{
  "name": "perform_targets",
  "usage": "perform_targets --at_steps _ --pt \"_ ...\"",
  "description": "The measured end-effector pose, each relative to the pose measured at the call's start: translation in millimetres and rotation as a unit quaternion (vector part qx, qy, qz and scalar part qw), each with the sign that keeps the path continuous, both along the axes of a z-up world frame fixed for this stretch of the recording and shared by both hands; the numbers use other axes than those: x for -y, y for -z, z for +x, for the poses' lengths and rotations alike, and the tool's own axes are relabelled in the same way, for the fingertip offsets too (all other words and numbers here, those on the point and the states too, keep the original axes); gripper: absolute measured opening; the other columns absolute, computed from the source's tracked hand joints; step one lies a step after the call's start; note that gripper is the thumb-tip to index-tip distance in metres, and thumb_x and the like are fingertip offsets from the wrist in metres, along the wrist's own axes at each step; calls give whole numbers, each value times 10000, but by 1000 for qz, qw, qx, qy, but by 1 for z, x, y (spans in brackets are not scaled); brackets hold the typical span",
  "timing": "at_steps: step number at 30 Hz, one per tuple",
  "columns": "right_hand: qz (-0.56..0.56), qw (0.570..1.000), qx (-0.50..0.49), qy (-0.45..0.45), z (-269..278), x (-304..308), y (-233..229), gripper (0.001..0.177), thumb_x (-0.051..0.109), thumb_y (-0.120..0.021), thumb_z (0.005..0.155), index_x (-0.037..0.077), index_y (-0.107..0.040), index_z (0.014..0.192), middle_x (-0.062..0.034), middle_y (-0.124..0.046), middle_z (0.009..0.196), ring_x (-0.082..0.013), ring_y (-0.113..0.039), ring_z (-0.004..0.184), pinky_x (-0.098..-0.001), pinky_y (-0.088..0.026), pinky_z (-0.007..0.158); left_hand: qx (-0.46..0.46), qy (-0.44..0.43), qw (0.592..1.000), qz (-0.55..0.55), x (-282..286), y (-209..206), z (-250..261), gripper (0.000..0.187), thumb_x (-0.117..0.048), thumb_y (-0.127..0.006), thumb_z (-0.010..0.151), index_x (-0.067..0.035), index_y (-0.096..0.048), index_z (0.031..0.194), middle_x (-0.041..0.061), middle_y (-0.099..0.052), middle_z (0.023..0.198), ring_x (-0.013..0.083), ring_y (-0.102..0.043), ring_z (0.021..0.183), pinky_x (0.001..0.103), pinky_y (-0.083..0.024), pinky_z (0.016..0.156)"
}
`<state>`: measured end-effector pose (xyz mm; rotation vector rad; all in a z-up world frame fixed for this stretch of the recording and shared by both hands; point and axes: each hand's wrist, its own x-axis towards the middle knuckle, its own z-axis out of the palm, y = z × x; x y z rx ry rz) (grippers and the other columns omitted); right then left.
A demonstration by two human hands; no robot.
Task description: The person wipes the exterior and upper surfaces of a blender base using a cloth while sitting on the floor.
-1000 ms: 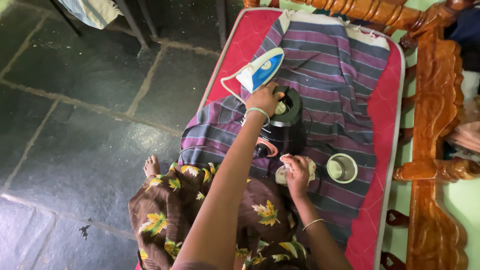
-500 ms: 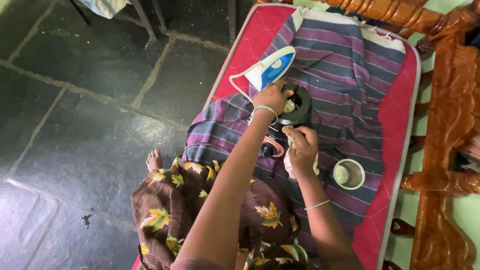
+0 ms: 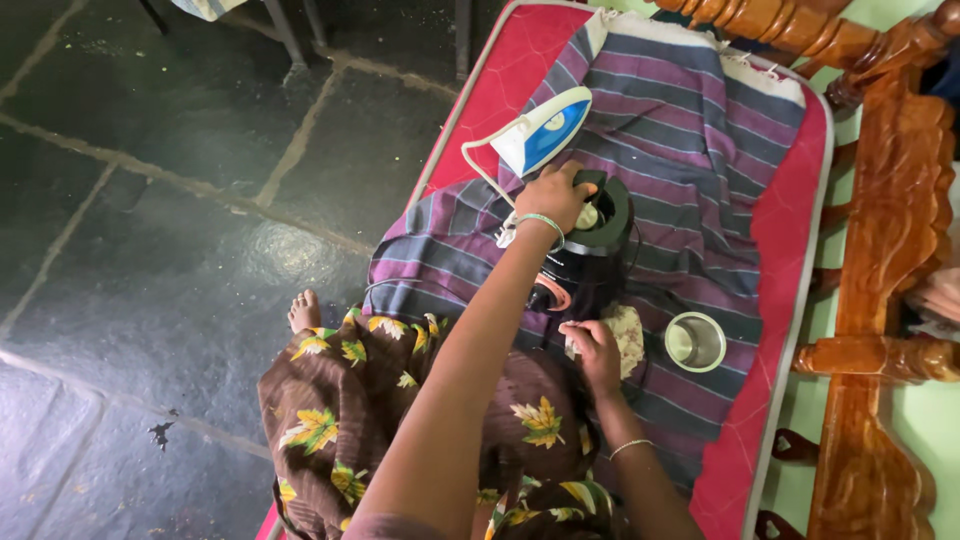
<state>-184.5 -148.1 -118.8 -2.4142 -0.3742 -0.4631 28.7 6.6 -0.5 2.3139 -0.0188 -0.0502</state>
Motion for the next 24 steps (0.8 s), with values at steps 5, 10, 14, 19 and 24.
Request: perform_targets --at_steps 5,10,14,19,24 --pt "5 996 54 65 16 -4 -34 483 -147 -619 670 86 -770 1065 -128 -631 988 -304 -635 902 -398 -524 795 -8 -5 1000 -1 -1 -3 -5 498 -532 -635 895 -257 -636 1310 118 -663 1296 351 -671 1139 486 -529 926" --pt "98 987 106 69 62 -8 -106 361 -154 -652 788 55 -738 1070 -128 -621 1048 -282 -647 960 -394 -531 859 -21 -5 1000 -2 -3 -3 2 485 -526 -636 903 -257 -642 1306 118 -651 1321 353 -663 1146 485 -517 943" --pt "104 985 127 44 76 -16 -113 375 -147 -645 782 51 -743 1085 -128 -622 1062 -292 -647 984 -384 -542 889 -14 -4 1000 -14 -9 6 15 469 -522 -637 896 -251 -667 1277 94 -664 1333 330 -642 1205 472 -509 969" --pt "74 991 105 27 56 -17 -69 444 -163 -624 740 80 -769 1082 -87 -660 1056 -265 -675 1007 -370 -558 894 -20 14 1000 -6 -12 15 34 522 -544 -615 904 -241 -629 1329 106 -647 1338 321 -630 1216 455 -497 993" --pt "22 998 56 31 21 -2 -18 484 -181 -604 681 86 -771 1048 -106 -638 1034 -294 -646 997 -394 -545 865 -33 18 999 -7 -11 9 25 486 -526 -624 910 -241 -653 1302 99 -678 1316 320 -649 1206 457 -512 981"
